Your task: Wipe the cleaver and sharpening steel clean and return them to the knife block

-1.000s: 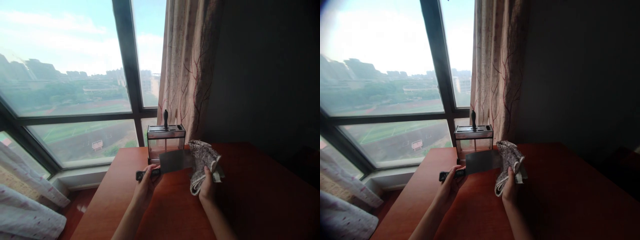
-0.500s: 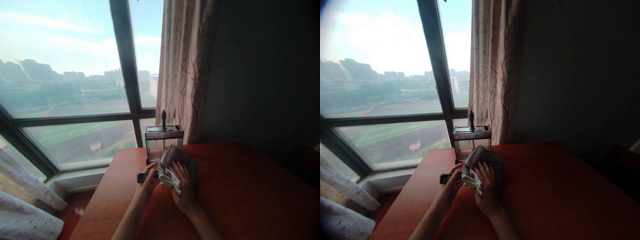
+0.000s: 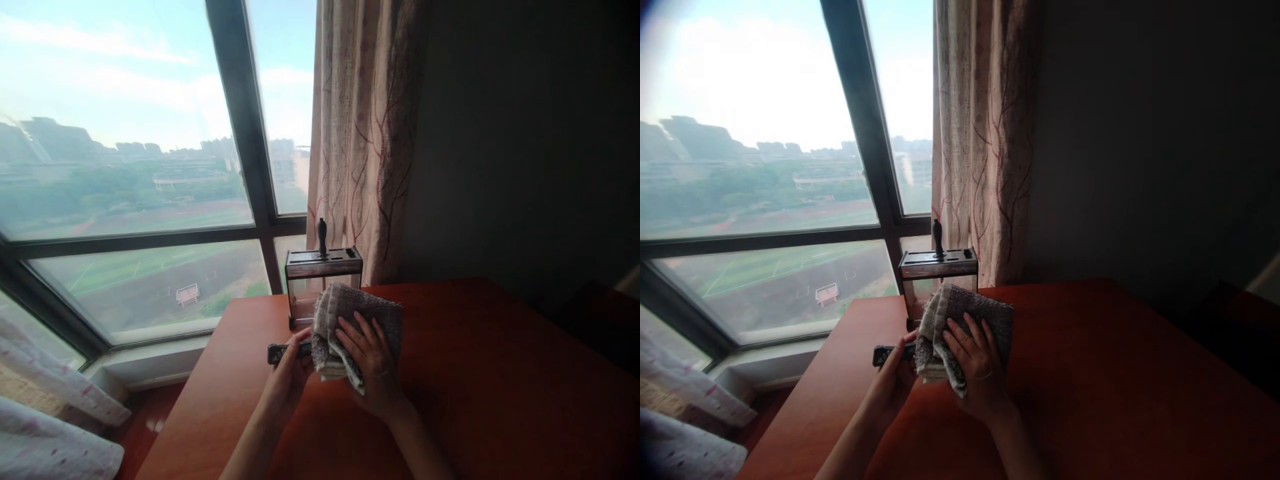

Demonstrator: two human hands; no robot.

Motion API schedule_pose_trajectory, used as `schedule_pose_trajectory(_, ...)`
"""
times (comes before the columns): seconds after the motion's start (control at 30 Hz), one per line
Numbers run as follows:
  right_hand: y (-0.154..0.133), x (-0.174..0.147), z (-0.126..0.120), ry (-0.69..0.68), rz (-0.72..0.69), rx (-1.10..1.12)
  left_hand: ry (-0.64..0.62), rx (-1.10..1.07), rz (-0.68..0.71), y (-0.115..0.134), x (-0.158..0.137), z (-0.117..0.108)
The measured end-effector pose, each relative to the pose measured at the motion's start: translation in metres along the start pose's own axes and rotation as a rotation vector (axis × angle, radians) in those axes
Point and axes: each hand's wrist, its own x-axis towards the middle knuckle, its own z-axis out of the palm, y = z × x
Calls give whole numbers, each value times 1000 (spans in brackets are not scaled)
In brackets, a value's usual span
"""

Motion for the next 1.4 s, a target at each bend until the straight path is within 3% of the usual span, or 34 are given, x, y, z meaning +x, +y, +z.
schedule_pose_trajectory(0.17, 12, -6, 6, 108, 77, -46, -6, 1, 20, 6, 0, -2)
schedule_pose_trajectory(0.43, -28, -3, 14, -43, -80, -7, 76, -22, -101, 1, -6, 5)
schedule_pose_trajectory(0.57, -26, -1, 10, -40, -87, 34, 31, 14, -52, -1, -8, 6)
schedule_pose_trajectory(0.7, -8, -2, 5, 20, -65, 29, -58, 33, 23, -2, -7, 7)
schedule_pose_trajectory(0.87, 15, -7, 6, 118, 35, 6, -81, 22, 5, 3, -4, 4)
schedule_pose_trajectory(1.13, 36, -16, 12, 435, 253, 69, -69, -24, -4, 11, -7, 6)
schedule_pose_trajectory(1.4, 20, -14, 13, 285, 226, -78, -62, -14, -34, 8, -4, 4)
